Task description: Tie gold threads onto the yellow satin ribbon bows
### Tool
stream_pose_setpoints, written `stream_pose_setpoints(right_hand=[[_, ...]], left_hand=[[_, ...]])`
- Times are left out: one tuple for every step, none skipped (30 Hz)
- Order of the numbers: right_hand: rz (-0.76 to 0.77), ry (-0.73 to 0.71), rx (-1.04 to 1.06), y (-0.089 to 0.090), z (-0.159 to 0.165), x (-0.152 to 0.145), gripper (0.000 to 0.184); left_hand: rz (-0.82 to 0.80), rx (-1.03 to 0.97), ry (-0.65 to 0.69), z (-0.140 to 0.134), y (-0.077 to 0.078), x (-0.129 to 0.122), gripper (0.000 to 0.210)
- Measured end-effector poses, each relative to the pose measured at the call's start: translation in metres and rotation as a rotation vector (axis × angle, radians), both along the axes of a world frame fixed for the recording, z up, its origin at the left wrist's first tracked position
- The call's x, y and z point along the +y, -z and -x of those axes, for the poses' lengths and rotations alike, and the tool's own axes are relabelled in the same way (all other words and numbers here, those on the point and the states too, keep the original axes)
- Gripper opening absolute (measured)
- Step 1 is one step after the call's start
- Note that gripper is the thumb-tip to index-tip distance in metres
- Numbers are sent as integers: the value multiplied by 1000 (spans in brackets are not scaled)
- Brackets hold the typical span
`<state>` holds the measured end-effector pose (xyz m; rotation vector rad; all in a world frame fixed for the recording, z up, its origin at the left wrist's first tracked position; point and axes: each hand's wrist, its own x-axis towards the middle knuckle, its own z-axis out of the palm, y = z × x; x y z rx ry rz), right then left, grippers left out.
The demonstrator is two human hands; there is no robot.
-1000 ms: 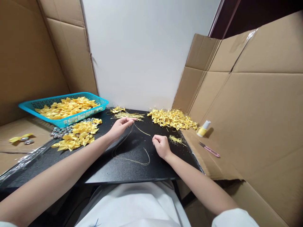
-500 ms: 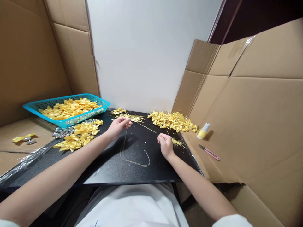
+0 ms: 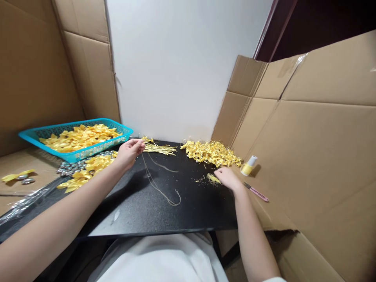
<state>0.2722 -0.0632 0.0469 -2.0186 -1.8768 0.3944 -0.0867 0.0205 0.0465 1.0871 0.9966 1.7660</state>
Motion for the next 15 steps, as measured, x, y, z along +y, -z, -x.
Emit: stream_pose_setpoints(right_hand=[[25, -2, -46, -4, -12, -7, 28], [41, 5, -91, -6, -24, -14, 26], [55, 33, -136, -7, -35, -21, 24], [73, 81, -186, -7, -44, -28, 23], [96, 140, -236, -6, -53, -34, 22], [122, 195, -281, -3, -60, -40, 22], [151, 239, -319, -1, -66, -43, 22], [177, 267, -347, 1, -70, -46, 22], [199, 283, -368, 1, -73, -47, 23], [211, 294, -386, 0, -73, -47, 25], [215, 306, -405, -2, -73, -46, 29], [216, 316, -424, -5, -71, -44, 32], [216, 325, -442, -9, -69, -41, 35], [221, 331, -456, -13, -67, -38, 36], [233, 338, -465, -17, -65, -35, 34]], left_hand=[[-7, 31, 4, -1, 0, -1, 34], [-16, 66, 9, -2, -1, -3, 33], [-26, 109, 14, -4, -2, -5, 31], [-38, 163, 19, -5, -4, -7, 29], [-52, 227, 29, -7, -6, -9, 28], [-69, 300, 45, -8, -9, -12, 28], [-87, 377, 70, -9, -13, -15, 28], [-108, 455, 101, -11, -17, -17, 30], [-129, 528, 138, -12, -21, -20, 31], [-148, 594, 175, -13, -25, -23, 33], [-163, 650, 213, -15, -30, -25, 35], [-174, 696, 249, -16, -34, -27, 36], [-181, 732, 284, -18, -39, -30, 36], [-181, 756, 318, -20, -43, -32, 35], [-177, 770, 350, -22, -48, -35, 33]])
